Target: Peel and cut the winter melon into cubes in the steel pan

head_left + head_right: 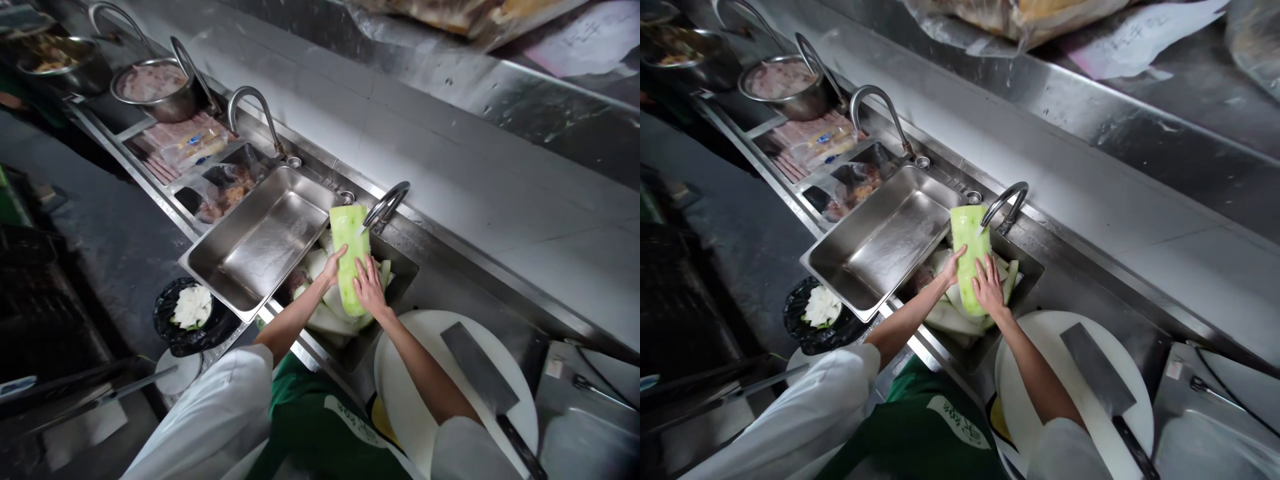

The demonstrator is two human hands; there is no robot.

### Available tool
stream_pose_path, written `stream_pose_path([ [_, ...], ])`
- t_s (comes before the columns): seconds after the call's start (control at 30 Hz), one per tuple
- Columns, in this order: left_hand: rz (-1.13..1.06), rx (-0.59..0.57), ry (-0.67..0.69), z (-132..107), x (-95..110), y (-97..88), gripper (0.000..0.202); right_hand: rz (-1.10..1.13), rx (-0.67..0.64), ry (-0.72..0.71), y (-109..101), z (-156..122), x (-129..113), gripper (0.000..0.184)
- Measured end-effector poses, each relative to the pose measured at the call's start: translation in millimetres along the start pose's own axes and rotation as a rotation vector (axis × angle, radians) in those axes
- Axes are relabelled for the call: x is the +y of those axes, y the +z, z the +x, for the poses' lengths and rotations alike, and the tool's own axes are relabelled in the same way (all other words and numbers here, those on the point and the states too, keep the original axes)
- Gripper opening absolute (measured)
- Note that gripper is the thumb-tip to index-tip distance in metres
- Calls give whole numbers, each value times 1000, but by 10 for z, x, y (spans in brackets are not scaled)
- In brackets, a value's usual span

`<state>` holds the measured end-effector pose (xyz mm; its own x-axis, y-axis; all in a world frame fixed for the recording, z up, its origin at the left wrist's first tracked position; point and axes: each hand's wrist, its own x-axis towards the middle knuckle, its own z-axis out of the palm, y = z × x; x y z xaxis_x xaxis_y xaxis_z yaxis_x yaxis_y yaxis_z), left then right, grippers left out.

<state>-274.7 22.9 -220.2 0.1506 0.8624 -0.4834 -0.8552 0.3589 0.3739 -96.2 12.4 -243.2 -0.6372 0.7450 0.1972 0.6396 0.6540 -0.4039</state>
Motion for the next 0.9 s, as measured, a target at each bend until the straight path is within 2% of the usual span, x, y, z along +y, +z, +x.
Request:
stream_pose_path([
  [0.1, 35, 70, 133, 49, 142, 66, 56, -11, -3, -57, 129, -544, 277, 63],
  [0.17, 50, 103, 231, 63, 223, 101, 57, -4, -13, -97, 159, -697, 420, 57],
  [0.2, 55, 108, 268, 64, 259, 115, 56, -1, -20, -99, 149, -676, 472, 54],
  [0.27, 58, 116, 327, 57, 319, 137, 55, -16, -18, -24, 80, -435, 553, 52],
  [0.4, 43, 177, 421, -6, 375, 157, 57, -192, 9, 379, -159, 487, 737, 59],
  [0.47, 38, 208, 462, -74, 371, 146, 63, -266, -137, 456, -257, 892, 854, 62],
  [0.53, 44, 235, 502, -168, 360, 117, 69, -304, -340, 409, -305, 1144, 957, 56],
  [0.63, 76, 273, 553, -337, 358, 51, 72, -320, -493, 307, -307, 1259, 1052, 45],
  [0.8, 120, 307, 617, -563, 430, -26, 64, -354, -537, 227, -377, 1269, 1162, 38],
  [0.9, 128, 330, 659, -666, 481, -5, 64, -374, -490, 225, -487, 1374, 1216, 35],
])
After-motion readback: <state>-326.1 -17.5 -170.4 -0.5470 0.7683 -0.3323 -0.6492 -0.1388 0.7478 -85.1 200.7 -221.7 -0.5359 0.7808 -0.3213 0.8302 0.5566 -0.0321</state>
